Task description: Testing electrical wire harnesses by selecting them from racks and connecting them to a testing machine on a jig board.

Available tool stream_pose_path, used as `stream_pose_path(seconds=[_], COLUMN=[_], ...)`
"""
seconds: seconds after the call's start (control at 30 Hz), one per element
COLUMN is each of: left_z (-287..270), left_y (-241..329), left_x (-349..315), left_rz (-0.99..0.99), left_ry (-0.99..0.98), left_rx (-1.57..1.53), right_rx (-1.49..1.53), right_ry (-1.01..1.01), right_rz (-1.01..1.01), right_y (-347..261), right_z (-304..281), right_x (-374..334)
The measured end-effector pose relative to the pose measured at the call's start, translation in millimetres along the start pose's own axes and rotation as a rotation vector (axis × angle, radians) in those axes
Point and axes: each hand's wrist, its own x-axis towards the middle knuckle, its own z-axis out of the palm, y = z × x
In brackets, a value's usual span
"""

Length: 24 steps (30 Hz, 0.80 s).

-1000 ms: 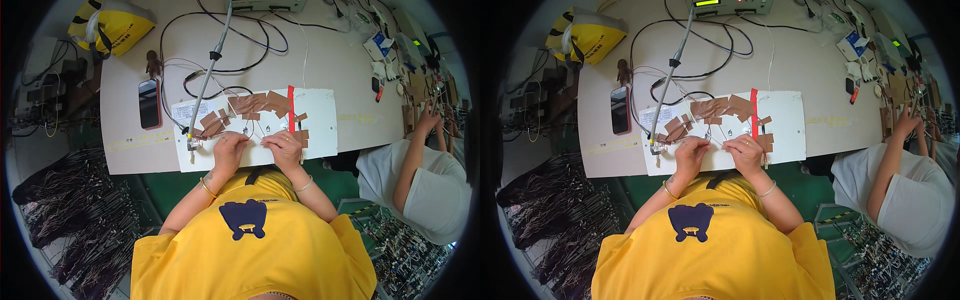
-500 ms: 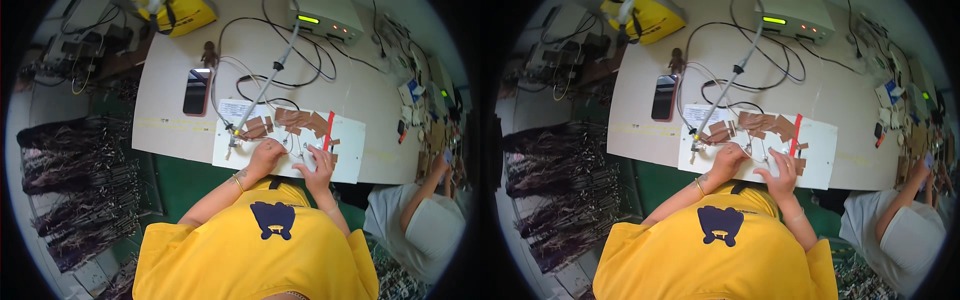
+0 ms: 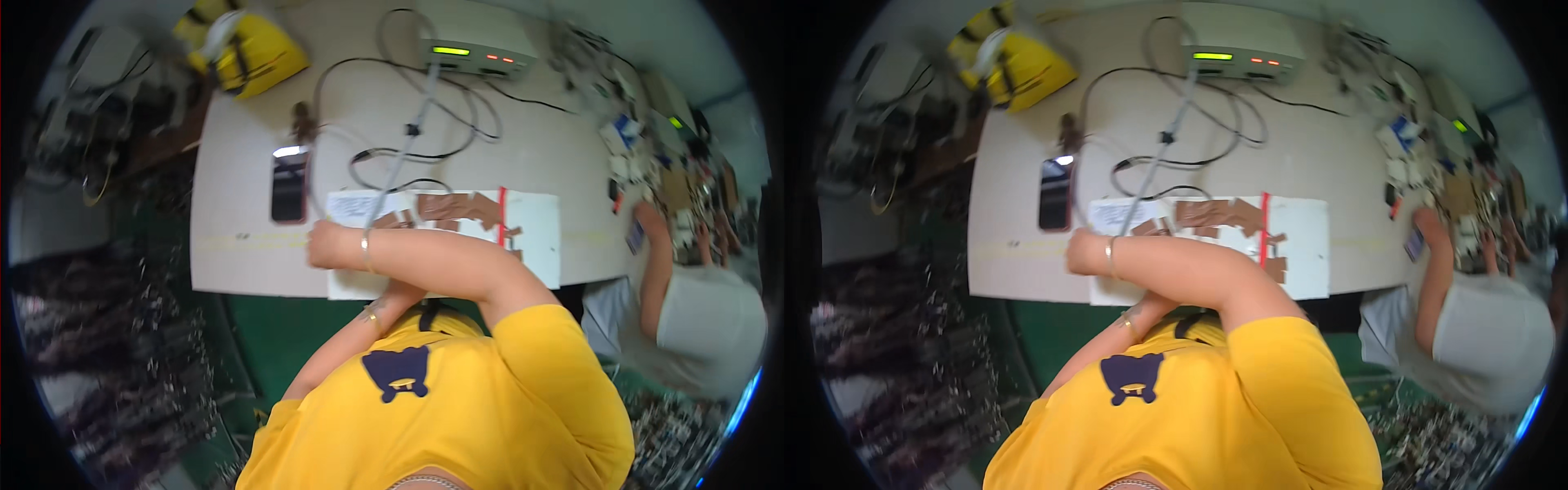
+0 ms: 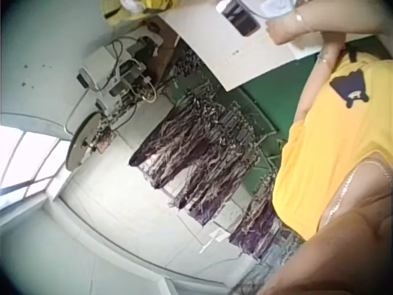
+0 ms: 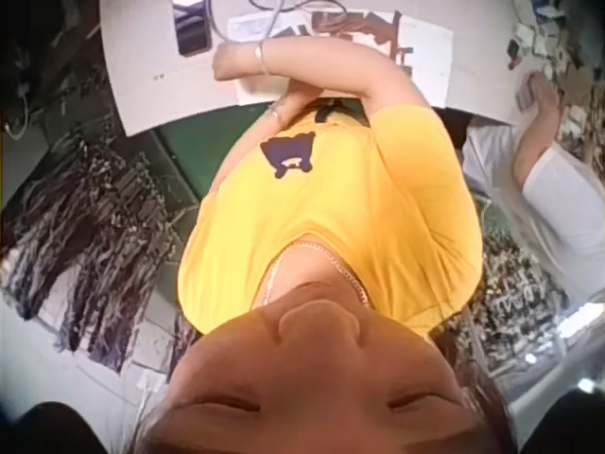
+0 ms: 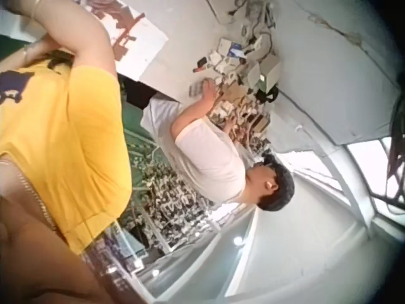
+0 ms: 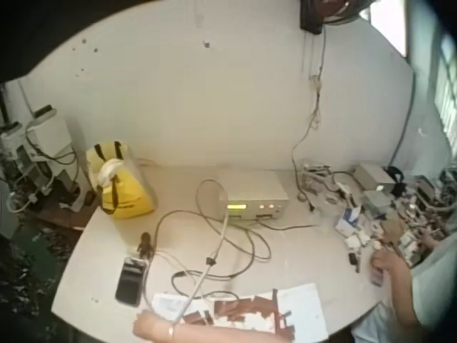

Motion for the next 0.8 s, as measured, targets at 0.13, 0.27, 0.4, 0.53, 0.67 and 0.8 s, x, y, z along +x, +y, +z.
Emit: stream_pose_path(seconds=[0.13, 0.27, 0.4, 0.53, 0.67, 0.8], left_z=[1.7, -10.4, -32.9, -33.6, -32.4, -31.3], left_y=[-8.5, 3.6, 40.4, 45.9, 34.1, 40.8], left_x=[2.7, 5.6, 13.9, 15.2, 11.3, 17.3], left_rz=[0.081, 0.117, 0.258, 0.250, 0.219, 0.212], left_ry=[0.035, 0.287, 0.451, 0.434, 0.380, 0.384], left_rx=[0.010, -0.090, -0.098, -0.089, -0.023, -0.060], right_rx=[1.132, 1.658, 1.600, 1.731, 1.991, 0.995], right_ry=[1.020, 1.729, 2.180, 2.059, 1.517, 0.982], right_rz=[0.223, 0.336, 0.511, 1.250, 1.777, 2.097], right_y=[15.1, -4.8, -78.5, -163.8, -204.7, -197.8], right_z=[-99.8, -115.8, -69.7, -1.2, 57.8, 87.1], right_x=[-68.9, -194.4, -302.8, -344.4, -334.3, -306.8])
